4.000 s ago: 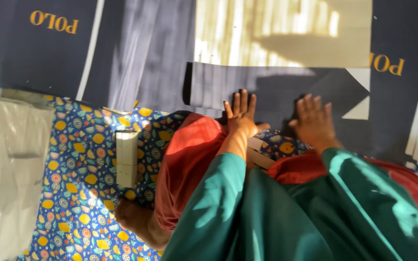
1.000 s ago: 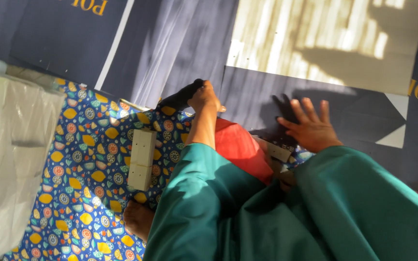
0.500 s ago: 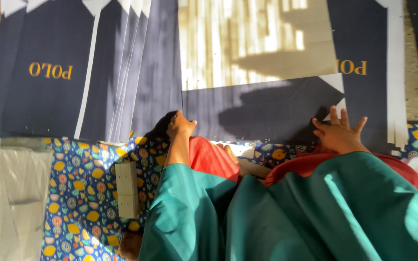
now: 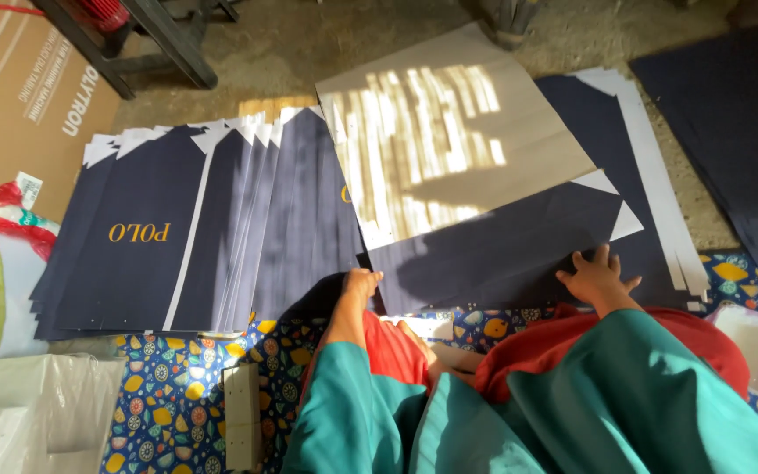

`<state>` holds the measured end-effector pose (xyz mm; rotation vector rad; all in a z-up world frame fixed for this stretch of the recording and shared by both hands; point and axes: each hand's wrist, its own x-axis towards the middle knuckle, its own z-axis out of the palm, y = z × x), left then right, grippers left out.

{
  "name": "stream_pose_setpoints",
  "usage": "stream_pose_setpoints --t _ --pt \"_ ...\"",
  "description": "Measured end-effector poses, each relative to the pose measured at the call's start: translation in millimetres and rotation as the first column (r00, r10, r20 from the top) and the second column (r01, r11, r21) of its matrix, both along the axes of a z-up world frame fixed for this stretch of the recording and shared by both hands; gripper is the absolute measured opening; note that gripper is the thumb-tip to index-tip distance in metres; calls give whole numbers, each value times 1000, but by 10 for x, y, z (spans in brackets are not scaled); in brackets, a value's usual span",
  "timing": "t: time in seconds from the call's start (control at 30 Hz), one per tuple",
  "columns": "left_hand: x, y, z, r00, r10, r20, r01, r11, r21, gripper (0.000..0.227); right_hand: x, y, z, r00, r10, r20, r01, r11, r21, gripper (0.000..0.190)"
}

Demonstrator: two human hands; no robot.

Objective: The person applies adhesive to white cardboard strips with a stick and presses them onto printed cardboard sheets, folding the sheets along pre-scored lines to form sections of shopping bags.

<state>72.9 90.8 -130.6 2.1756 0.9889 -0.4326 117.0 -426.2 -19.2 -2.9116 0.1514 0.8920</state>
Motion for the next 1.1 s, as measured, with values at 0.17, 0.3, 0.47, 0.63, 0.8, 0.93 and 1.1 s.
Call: stream_pose_setpoints --t 0.17,0.3,0.47,0.63,0.8,0.93,1.1 --pt "-207 -940 369 988 88 124 -12 858 -513 37 -110 275 -204 979 -192 -71 205 920 333 96" --pt "-346 -1707 952 984 96 148 -12 873 -487 30 -520 706 -174 890 -437 -129 432 719 544 109" --pt "-510 -1875 1053 979 118 167 -29 887 -460 29 -520 937 -286 535 -715 -450 690 62 722 95" --pt "-610 -1776 1155 954 216 209 -112 900 -421 38 -490 1187 -403 411 -605 -682 742 -213 636 77" --pt "-604 -1752 982 982 142 120 -96 939 -330 48 -376 1755 -439 336 -621 -708 745 -285 603 78" --pt "-688 -1725 1381 995 46 91 -21 967 -254 51 -468 1929 82 423 -683 -595 654 -225 722 67" --pt "-805 -1557 2001 894 268 360 -181 949 -258 50 -613 1464 -237 495 -728 -474 654 -46 755 50"
